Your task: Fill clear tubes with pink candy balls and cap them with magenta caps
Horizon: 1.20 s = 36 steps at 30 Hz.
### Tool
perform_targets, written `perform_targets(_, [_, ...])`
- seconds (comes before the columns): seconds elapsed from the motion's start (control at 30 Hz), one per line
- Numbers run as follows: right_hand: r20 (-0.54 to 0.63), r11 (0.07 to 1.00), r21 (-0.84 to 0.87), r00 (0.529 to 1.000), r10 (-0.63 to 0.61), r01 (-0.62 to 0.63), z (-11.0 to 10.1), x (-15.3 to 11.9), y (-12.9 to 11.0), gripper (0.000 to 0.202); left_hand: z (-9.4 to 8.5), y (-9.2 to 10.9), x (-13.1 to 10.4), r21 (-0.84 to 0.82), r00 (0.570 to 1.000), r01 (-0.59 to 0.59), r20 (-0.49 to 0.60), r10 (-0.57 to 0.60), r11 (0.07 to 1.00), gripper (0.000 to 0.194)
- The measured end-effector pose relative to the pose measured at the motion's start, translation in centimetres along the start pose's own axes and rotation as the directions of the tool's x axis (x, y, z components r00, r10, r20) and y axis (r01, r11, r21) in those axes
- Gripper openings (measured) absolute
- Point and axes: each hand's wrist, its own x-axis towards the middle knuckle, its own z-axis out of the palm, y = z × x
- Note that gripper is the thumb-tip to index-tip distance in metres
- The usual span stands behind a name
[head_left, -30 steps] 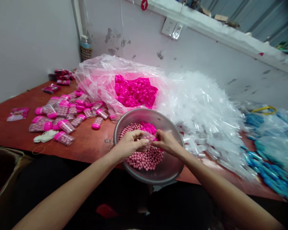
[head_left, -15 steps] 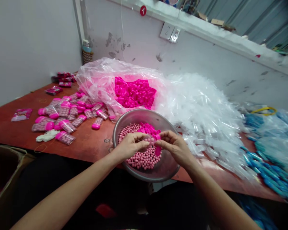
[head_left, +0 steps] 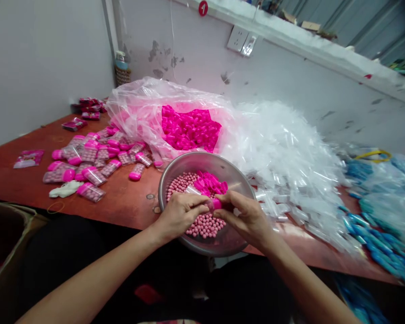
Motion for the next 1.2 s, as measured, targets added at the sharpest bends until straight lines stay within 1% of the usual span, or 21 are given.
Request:
perform_targets(0.07, [-0.001,0.994,-0.094,0.999,-0.053,0.053,0.2,-0.3,-0.1,0.007,0.2,-0.2,-0.2,0.073,0.998,-0.056,-0.002,0.057,0.996,0.016])
perform_targets(0.13, [0.006,0.988,-0.133,0.997,-0.078,0.078,0.3,-0.5,-0.1,0.007,0.4,-0.3,-0.4,0.146,0.993,-0.114,-0.004,0.116,0.983,0.017])
perform_targets(0.27, [0.043,0.994,-0.106,0.999,-0.033,0.038,0.3,-0.8,-0.2,0.009,0.7,-0.4,-0.9,0.268,0.982,-0.183,-0.001,0.19,0.946,0.019])
perform_targets(0.37, [0.07,0.995,-0.097,0.997,-0.018,0.025,0.2,-0.8,-0.4,0.012,0.8,-0.3,-1.0,0.314,0.979,-0.196,0.013,0.202,0.929,0.02])
perform_targets(0.43, [0.053,0.996,-0.087,0.998,-0.031,0.036,0.1,-0.5,-0.4,0.009,0.7,-0.2,-0.7,0.244,0.989,-0.144,0.002,0.148,0.959,0.019])
perform_targets(0.47, [0.031,0.998,-0.061,0.999,-0.023,0.025,0.1,-0.4,-0.4,0.009,0.7,-0.1,-0.5,0.166,0.996,-0.088,-0.009,0.091,0.982,0.018])
perform_targets(0.53, [-0.037,0.997,0.07,0.998,0.047,-0.044,0.0,0.0,-0.4,0.013,0.5,0.3,-0.1,-0.076,0.998,0.066,-0.004,-0.067,0.995,0.017])
perform_targets(0.57, [-0.065,0.979,0.179,0.992,0.106,-0.093,0.0,0.1,-0.3,0.017,0.5,0.4,0.1,-0.215,0.988,0.151,0.012,-0.152,0.965,0.017])
perform_targets(0.6, [-0.075,0.942,0.308,0.984,0.164,-0.134,-0.1,0.2,-0.2,0.022,0.4,0.6,0.3,-0.347,0.973,0.226,0.03,-0.23,0.91,0.018])
perform_targets(0.63, [-0.066,0.881,0.444,0.975,0.213,-0.162,-0.1,0.1,-0.1,0.028,0.4,0.7,0.5,-0.462,0.955,0.279,0.04,-0.294,0.842,0.02])
perform_targets(0.67, [-0.04,0.798,0.575,0.968,0.248,-0.181,-0.1,-0.1,0.0,0.035,0.3,0.7,0.6,-0.553,0.937,0.311,0.043,-0.346,0.773,0.023])
perform_targets(0.7, [-0.003,0.702,0.685,0.963,0.269,-0.194,0.0,-0.3,0.1,0.042,0.3,0.7,0.6,-0.619,0.922,0.323,0.035,-0.385,0.716,0.025])
perform_targets(0.73, [0.036,0.606,0.768,0.959,0.282,-0.207,0.0,-0.7,0.3,0.048,0.2,0.7,0.6,-0.658,0.911,0.323,0.02,-0.413,0.681,0.027])
perform_targets(0.77, [0.064,0.52,0.826,0.953,0.298,-0.218,0.1,-1.0,0.4,0.051,0.1,0.6,0.6,-0.674,0.905,0.318,0.005,-0.426,0.667,0.028])
perform_targets(0.83, [0.084,0.396,0.888,0.93,0.357,-0.232,0.4,-1.6,0.6,0.044,-0.1,0.4,0.4,-0.648,0.908,0.306,-0.02,-0.418,0.697,0.027])
perform_targets(0.9, [0.066,0.34,0.912,0.901,0.429,-0.229,0.6,-1.6,0.8,0.028,-0.2,0.4,0.2,-0.561,0.928,0.28,-0.05,-0.37,0.779,0.024])
perform_targets(0.97, [0.07,0.311,0.921,0.884,0.461,-0.235,0.6,-1.3,0.8,0.022,-0.2,0.4,0.0,-0.438,0.961,0.208,-0.076,-0.266,0.875,0.022])
perform_targets(1.0, [0.108,0.29,0.921,0.885,0.452,-0.26,0.6,-1.0,0.7,0.024,-0.2,0.4,-0.1,-0.38,0.976,0.16,-0.078,-0.204,0.911,0.021])
perform_targets(1.07, [0.248,0.221,0.91,0.886,0.392,-0.352,0.5,-0.5,0.5,0.032,-0.1,0.4,-0.3,-0.3,0.993,0.074,-0.069,-0.099,0.951,0.021])
perform_targets(1.13, [0.388,0.143,0.883,0.866,0.314,-0.448,0.6,-0.1,0.2,0.039,0.1,0.3,-0.4,-0.277,0.997,0.032,-0.058,-0.05,0.96,0.022])
perform_targets(1.2, [0.455,0.082,0.867,0.847,0.274,-0.492,0.9,0.1,-0.1,0.038,0.3,0.2,-0.5,-0.284,0.998,0.026,-0.052,-0.042,0.958,0.023])
